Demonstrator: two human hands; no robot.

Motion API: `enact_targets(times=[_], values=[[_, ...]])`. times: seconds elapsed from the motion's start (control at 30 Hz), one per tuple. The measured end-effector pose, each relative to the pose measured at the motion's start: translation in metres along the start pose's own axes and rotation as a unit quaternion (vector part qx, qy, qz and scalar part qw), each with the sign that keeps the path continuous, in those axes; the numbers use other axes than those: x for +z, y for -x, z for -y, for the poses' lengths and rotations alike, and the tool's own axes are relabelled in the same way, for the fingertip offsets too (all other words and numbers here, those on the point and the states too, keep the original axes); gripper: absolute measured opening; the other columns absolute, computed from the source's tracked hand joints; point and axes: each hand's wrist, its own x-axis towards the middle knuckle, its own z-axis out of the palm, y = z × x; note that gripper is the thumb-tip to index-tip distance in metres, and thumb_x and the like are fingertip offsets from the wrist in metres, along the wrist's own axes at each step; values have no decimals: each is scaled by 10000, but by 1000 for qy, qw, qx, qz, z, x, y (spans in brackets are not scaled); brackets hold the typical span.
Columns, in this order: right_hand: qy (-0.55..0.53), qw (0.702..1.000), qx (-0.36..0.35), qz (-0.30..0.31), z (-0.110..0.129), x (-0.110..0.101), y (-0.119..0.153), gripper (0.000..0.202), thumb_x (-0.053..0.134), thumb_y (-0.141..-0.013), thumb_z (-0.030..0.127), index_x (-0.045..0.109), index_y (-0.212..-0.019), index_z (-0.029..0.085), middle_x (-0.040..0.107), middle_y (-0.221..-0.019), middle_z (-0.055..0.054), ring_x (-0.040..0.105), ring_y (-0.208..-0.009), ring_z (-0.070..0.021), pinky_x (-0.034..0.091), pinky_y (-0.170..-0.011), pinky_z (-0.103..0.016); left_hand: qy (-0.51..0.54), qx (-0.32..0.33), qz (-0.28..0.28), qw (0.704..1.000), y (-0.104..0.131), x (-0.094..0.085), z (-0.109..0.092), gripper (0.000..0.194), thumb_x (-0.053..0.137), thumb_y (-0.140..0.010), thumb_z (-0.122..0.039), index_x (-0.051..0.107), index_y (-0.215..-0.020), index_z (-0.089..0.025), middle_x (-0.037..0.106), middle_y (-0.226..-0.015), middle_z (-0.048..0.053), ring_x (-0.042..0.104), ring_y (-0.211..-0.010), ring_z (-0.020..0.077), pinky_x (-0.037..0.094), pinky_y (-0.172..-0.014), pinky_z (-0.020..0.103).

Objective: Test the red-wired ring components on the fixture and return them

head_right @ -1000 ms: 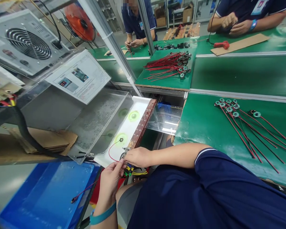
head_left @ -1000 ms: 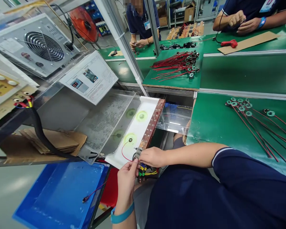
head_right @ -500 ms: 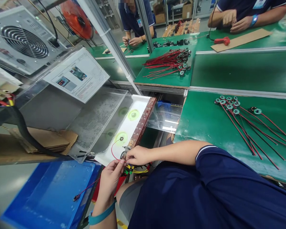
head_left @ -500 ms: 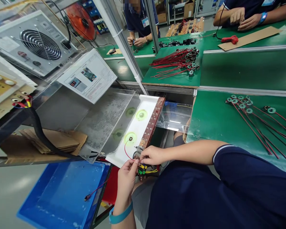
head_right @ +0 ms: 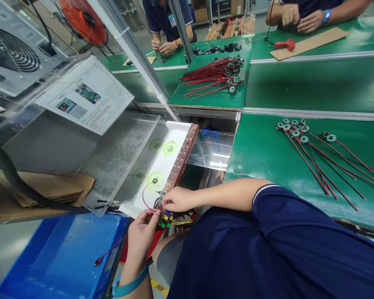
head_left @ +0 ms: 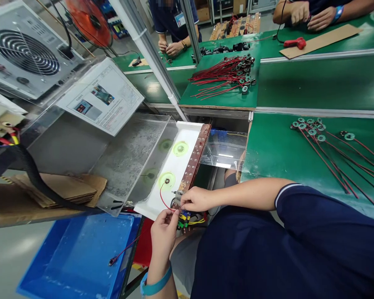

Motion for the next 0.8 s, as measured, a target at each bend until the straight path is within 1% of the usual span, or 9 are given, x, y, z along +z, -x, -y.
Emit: enact_targets(times=[0.1,0.2,0.33,0.43,0.5,0.57,0.67,0.8], values=[[27,998,-21,-47,-3,-10,-6,91,623,-856,137,713,-842,144,714,-804,-33,639,-752,-131,450,-721,-215,-79,72,-8,994,-1,-4,6,305,641,-805,-506,635,-742,-207,632,-732,24,563,-697,191,432,-654,300],[47,992,-33,-113,-11,-31,-13,102,615,-871,140,716,-858,147,727,-840,-42,652,-779,-136,452,-742,-222,-131,140,-7,982,-1,-7,13,275,601,-858,-451,607,-711,-219,621,-756,25,572,-758,201,434,-709,315],[80,974,-14,-213,-30,-61,-21,114,609,-883,146,720,-860,140,721,-807,-40,633,-731,-129,441,-731,-227,-169,182,-1,969,-1,-9,20,262,590,-891,-403,589,-700,-224,616,-755,24,566,-776,207,430,-731,326],[81,957,14,-277,-42,-71,-25,105,618,-860,114,718,-837,137,702,-759,-24,605,-679,-115,429,-703,-220,-190,199,-5,961,-1,-8,22,251,593,-894,-396,592,-708,-227,617,-755,24,554,-782,212,421,-728,331],[79,955,14,-287,-47,-71,-26,104,622,-855,110,720,-832,138,697,-746,-19,597,-664,-111,426,-694,-217,-202,207,-15,957,-2,-7,23,249,591,-898,-392,582,-711,-227,611,-745,21,542,-775,212,413,-719,332],[81,957,6,-279,-49,-68,-26,102,629,-854,113,724,-836,143,701,-753,-18,604,-673,-113,428,-700,-218,-214,214,-24,953,-1,-5,23,250,583,-906,-380,570,-710,-225,598,-729,17,531,-761,208,404,-707,330],[84,960,1,-267,-49,-65,-25,101,632,-860,124,728,-845,148,710,-770,-21,618,-693,-118,432,-713,-221,-228,220,-34,948,0,-3,22,242,579,-912,-360,556,-713,-223,584,-713,12,522,-752,205,396,-696,326],[85,959,13,-268,-46,-66,-24,102,631,-862,128,730,-846,146,714,-780,-26,618,-696,-120,431,-712,-223,-233,223,-56,945,2,0,22,222,577,-909,-346,552,-725,-224,590,-721,12,531,-755,208,398,-705,330]])
